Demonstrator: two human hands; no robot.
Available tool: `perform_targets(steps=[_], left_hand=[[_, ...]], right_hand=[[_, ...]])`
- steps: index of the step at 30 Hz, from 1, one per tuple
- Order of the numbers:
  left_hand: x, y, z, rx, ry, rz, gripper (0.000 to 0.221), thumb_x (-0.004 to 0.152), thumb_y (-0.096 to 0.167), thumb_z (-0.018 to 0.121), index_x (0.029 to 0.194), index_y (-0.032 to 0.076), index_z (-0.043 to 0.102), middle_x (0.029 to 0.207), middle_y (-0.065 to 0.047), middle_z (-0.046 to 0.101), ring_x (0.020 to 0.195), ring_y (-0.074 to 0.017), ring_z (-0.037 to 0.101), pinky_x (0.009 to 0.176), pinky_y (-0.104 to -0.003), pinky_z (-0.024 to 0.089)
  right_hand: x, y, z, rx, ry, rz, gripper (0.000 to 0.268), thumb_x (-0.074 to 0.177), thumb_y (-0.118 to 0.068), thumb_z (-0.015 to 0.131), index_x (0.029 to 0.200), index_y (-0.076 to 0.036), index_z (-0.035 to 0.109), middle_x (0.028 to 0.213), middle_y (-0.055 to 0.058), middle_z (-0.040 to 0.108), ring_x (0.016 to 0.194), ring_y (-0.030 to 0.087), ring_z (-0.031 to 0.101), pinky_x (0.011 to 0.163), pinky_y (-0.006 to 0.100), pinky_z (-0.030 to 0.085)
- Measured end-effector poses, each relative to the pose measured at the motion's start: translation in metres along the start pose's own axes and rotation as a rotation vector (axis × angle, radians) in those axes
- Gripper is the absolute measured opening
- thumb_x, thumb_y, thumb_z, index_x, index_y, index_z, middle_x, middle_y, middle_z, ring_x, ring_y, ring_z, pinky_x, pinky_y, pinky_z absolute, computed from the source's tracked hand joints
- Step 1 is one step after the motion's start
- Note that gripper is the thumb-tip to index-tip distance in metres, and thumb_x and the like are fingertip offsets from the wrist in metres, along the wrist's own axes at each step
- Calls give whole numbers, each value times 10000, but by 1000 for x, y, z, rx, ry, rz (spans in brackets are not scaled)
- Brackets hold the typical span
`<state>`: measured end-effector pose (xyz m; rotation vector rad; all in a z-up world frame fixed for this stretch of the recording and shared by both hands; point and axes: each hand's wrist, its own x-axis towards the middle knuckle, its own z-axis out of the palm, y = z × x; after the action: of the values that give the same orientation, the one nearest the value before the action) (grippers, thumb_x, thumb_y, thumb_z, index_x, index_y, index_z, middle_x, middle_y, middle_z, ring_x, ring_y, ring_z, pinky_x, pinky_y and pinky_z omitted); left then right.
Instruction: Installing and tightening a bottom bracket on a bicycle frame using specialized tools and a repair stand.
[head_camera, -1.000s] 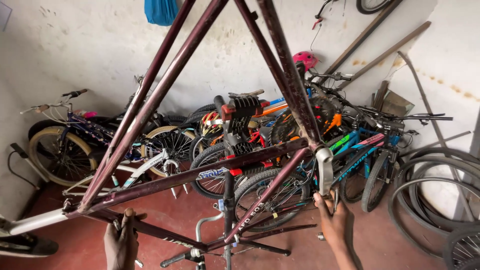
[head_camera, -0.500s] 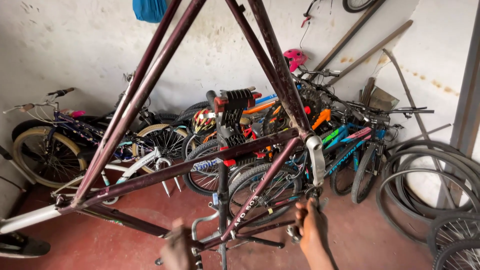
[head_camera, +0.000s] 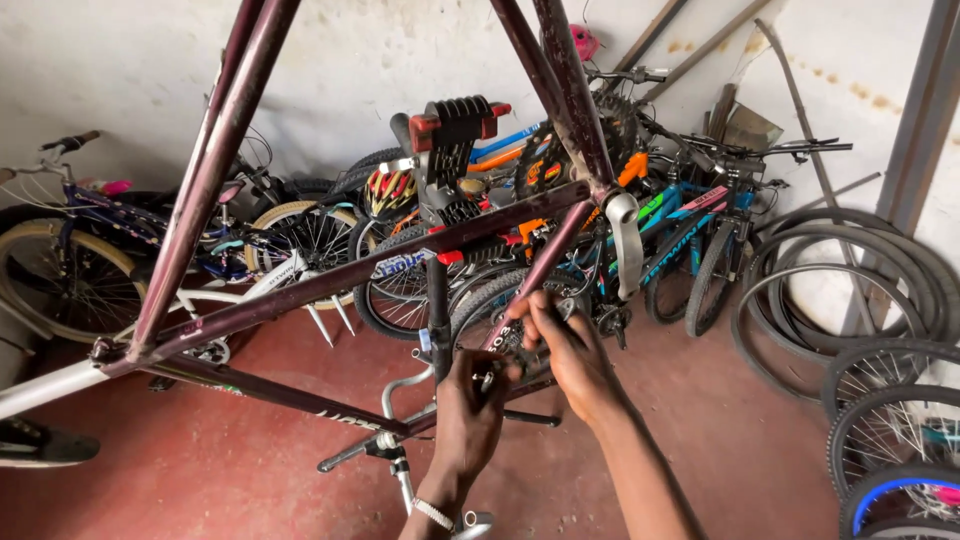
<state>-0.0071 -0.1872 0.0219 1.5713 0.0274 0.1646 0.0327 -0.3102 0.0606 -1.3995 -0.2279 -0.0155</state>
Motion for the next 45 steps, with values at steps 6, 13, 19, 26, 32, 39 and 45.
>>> perform_targets(steps=[6, 13, 19, 26, 32, 39, 45], left_hand=[[20, -14, 0, 36, 93, -127, 286, 929, 357, 537, 774, 123, 483, 634, 26, 375, 538, -99, 292, 471, -286, 257], [31, -3, 3, -496, 93, -277, 237, 975, 215, 494, 775, 87, 488, 577, 11, 416, 445, -107, 347, 401, -262, 317], [11, -3, 10, -228, -106, -219, 333, 948, 282, 529, 699, 66, 480, 525, -9, 402, 413, -103, 337, 382, -266, 270], [12, -29, 11, -17, 43, -347, 384, 979, 313, 461, 670, 89, 505, 479, 2, 424, 366, -106, 313, 348, -279, 247], [20, 0, 11, 226, 53, -168, 463, 937, 397, 503, 558, 167, 370, 503, 33, 355, 490, -110, 278, 476, -294, 238], [16, -17, 15, 45, -183, -102, 438, 932, 337, 575, 581, 168, 373, 545, 42, 324, 535, -87, 264, 493, -271, 201], [7, -21, 21, 73, -192, -236, 278, 908, 362, 531, 819, 122, 639, 605, 5, 504, 519, -98, 397, 454, -259, 274]], right_hand=[[-26, -20, 14, -678, -168, -439, 269, 937, -248, 455, 915, -96, 677, 891, 35, 608, 901, 171, 557, 786, 274, 413], [-46, 26, -5, -704, 52, -178, 374, 906, -385, 431, 765, -112, 645, 692, 15, 613, 666, 136, 521, 620, 252, 370], [-23, 18, -9, -223, 210, 317, 741, 759, -627, 278, 1038, -51, 650, 950, 147, 675, 923, 235, 598, 821, 409, 407], [-41, 15, -5, -93, -44, -68, 386, 921, -310, 414, 1089, -14, 595, 759, 129, 691, 747, 227, 697, 773, 369, 569], [-44, 25, -5, -238, 185, 287, 391, 872, -424, 429, 1009, -97, 595, 817, 41, 745, 683, 136, 593, 606, 259, 397], [-33, 20, -22, -105, 277, 257, 508, 769, -445, 541, 1156, -128, 632, 1367, 52, 548, 1363, 194, 388, 1083, 443, 280], [-40, 2, -14, -23, 328, 320, 361, 870, -283, 512, 1053, -24, 683, 868, 188, 755, 668, 213, 592, 596, 315, 410]])
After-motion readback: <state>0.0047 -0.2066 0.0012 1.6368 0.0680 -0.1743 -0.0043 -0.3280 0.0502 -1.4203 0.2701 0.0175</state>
